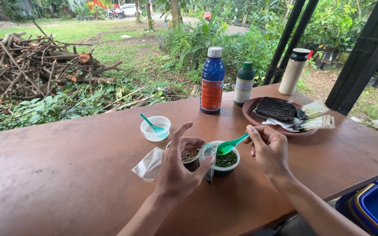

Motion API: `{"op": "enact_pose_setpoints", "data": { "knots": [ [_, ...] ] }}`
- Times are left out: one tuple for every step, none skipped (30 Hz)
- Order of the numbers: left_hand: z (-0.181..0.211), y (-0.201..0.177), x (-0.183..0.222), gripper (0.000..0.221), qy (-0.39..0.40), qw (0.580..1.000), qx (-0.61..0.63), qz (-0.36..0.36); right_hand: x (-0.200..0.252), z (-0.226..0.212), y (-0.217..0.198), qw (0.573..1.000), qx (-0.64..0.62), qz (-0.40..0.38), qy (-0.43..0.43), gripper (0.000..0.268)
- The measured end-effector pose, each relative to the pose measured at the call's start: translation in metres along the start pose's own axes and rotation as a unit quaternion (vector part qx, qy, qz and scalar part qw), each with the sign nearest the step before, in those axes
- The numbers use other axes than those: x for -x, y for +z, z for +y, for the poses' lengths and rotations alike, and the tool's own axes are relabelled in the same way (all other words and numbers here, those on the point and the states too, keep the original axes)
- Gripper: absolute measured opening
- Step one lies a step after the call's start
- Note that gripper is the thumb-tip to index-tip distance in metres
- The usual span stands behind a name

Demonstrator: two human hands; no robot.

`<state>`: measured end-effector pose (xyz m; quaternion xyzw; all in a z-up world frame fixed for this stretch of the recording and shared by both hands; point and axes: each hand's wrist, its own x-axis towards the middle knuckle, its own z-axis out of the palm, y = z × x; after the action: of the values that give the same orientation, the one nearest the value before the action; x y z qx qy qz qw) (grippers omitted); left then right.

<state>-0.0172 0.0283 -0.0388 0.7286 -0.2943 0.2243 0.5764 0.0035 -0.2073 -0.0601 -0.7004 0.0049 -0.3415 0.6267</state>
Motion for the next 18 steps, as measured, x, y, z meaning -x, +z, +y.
{"op": "enact_pose_setpoints", "data": {
  "knots": [
    [0.0005,0.0000,-0.0002,0.081,-0.002,1.000,0.004,-0.001,-0.0003,-0.0010,0.0002,1.000,0.000,-0.001,0.007,0.023],
    [0.0009,-0.0001,0.0005,0.081,-0.006,1.000,0.007,-0.003,0.0006,-0.0013,0.0002,1.000,0.000,-0.002,0.017,0.023],
    [-0.0006,0.0010,0.0003,0.081,-0.005,1.000,0.008,-0.004,0.0010,-0.0017,-0.0004,1.000,0.000,0.000,0.017,0.023],
    [-0.0021,0.0012,0.0003,0.081,-0.001,1.000,0.004,-0.005,0.0013,-0.0023,0.0000,1.000,0.002,-0.005,0.013,0.023],
    [-0.0036,0.0014,0.0005,0.082,0.002,1.000,0.000,-0.006,0.0018,-0.0027,0.0004,1.000,0.004,-0.010,0.010,0.023],
    [-0.0037,0.0017,0.0003,0.082,0.002,1.000,0.000,-0.007,0.0016,-0.0023,0.0003,1.000,0.004,-0.010,0.011,0.023],
    [-0.0039,0.0020,0.0002,0.082,-0.001,1.000,0.000,-0.008,0.0014,-0.0017,0.0003,1.000,0.010,-0.013,0.009,0.024],
    [-0.0041,0.0019,0.0008,0.081,-0.003,1.000,0.000,-0.008,0.0019,-0.0012,0.0004,1.000,0.015,-0.017,0.008,0.025],
    [-0.0031,0.0014,0.0010,0.081,-0.004,1.000,0.000,-0.008,0.0027,-0.0019,0.0008,1.000,0.015,-0.017,0.008,0.025],
    [-0.0025,0.0016,0.0006,0.081,-0.005,1.000,0.004,-0.008,0.0026,-0.0023,0.0010,1.000,0.019,-0.017,0.008,0.025],
    [-0.0019,0.0017,0.0001,0.081,-0.005,1.000,0.009,-0.007,0.0025,-0.0029,0.0012,1.000,0.022,-0.017,0.007,0.025],
    [-0.0016,0.0016,-0.0002,0.081,-0.005,1.000,0.009,-0.006,0.0021,-0.0031,0.0010,1.000,0.023,-0.018,0.007,0.025],
    [-0.0012,0.0015,-0.0003,0.081,-0.008,1.000,0.010,-0.005,0.0019,-0.0034,0.0007,1.000,0.024,-0.017,0.009,0.025],
    [-0.0008,0.0010,0.0005,0.081,-0.014,1.000,0.009,-0.005,0.0028,-0.0030,0.0007,0.999,0.024,-0.016,0.014,0.025],
    [-0.0015,0.0012,0.0003,0.081,-0.015,1.000,0.008,-0.004,0.0028,-0.0043,0.0012,0.999,0.023,-0.017,0.015,0.025],
    [-0.0024,0.0014,0.0004,0.081,-0.009,1.000,0.004,-0.002,0.0034,-0.0055,0.0015,0.999,0.022,-0.016,0.020,0.025],
    [-0.0032,0.0015,0.0005,0.081,-0.004,1.000,0.000,0.000,0.0040,-0.0067,0.0018,0.999,0.020,-0.014,0.025,0.025],
    [-0.0038,0.0019,0.0009,0.081,-0.004,1.000,-0.001,0.000,0.0041,-0.0059,0.0017,0.999,0.020,-0.014,0.025,0.025]
  ]
}}
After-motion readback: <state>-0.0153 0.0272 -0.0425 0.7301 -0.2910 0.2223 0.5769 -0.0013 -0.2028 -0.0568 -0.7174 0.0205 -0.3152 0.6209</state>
